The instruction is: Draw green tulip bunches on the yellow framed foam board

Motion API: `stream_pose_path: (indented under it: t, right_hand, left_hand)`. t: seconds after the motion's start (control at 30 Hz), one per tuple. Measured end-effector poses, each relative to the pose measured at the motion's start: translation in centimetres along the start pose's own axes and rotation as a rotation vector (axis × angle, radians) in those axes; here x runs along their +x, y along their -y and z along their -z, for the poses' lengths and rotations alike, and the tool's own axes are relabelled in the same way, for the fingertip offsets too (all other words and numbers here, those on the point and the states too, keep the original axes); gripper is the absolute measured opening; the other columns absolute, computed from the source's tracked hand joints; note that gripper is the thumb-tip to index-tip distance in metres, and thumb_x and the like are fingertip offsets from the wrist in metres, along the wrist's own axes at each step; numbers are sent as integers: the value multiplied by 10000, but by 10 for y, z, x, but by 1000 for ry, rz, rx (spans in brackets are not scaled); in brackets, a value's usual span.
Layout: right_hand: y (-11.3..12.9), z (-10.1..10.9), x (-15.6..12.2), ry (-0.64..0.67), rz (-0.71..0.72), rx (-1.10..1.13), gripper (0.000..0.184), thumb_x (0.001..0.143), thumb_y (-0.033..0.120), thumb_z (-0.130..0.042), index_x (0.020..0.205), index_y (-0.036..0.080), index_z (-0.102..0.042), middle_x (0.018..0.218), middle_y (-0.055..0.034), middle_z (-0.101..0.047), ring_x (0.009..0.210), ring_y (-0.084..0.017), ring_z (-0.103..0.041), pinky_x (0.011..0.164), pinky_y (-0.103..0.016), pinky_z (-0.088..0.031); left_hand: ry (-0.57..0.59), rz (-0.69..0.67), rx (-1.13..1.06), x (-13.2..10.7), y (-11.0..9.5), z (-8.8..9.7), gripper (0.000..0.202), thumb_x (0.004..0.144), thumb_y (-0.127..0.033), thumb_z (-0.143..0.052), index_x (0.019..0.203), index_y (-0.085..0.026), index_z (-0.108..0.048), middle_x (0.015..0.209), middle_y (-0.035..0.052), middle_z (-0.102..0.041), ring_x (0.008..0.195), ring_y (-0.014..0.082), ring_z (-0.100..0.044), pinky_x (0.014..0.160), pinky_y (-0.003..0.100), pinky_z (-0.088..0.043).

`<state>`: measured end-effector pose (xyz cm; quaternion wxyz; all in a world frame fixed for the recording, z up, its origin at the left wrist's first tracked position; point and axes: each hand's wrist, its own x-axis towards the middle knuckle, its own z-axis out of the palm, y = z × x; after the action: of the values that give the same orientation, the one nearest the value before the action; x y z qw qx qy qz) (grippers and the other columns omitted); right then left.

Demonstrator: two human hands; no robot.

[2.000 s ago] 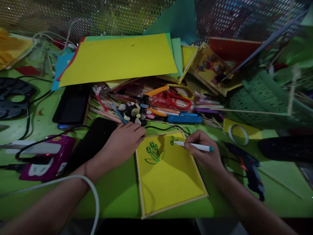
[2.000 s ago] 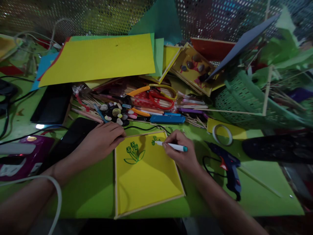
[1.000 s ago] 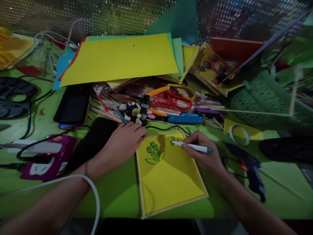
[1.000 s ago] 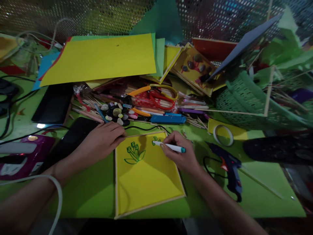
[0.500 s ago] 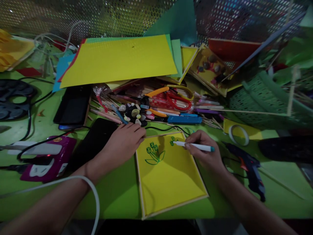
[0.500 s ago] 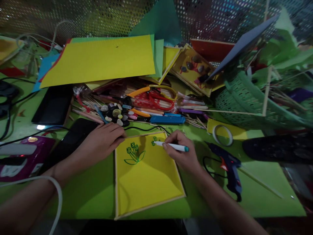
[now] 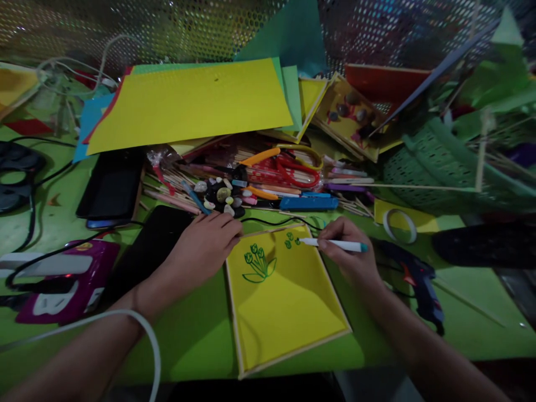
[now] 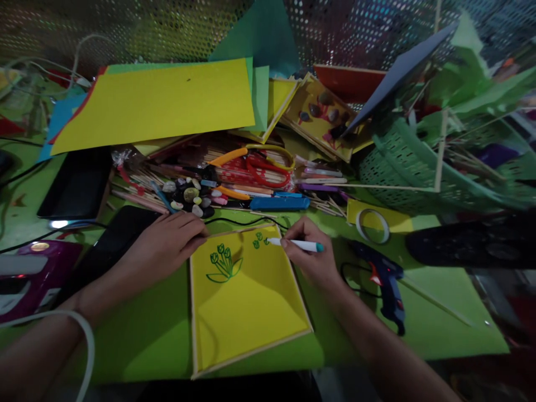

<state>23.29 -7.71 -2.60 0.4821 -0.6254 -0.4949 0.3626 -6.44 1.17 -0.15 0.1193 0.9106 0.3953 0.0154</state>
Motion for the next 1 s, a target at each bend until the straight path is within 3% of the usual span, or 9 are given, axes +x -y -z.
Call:
stream_pose_path:
  t: [1.0]
  right_hand:
    - [2, -3, 1, 4, 12, -89, 177, 766, 276, -793, 729, 237, -624, 636, 18, -580, 553, -146, -471, 498, -269, -357]
  left_hand:
    - [-10, -1, -15, 1, -1, 2, 114, 1003, -205, -558, 974, -221, -668, 1049, 48, -721, 1016, 248, -661, 867, 389, -450]
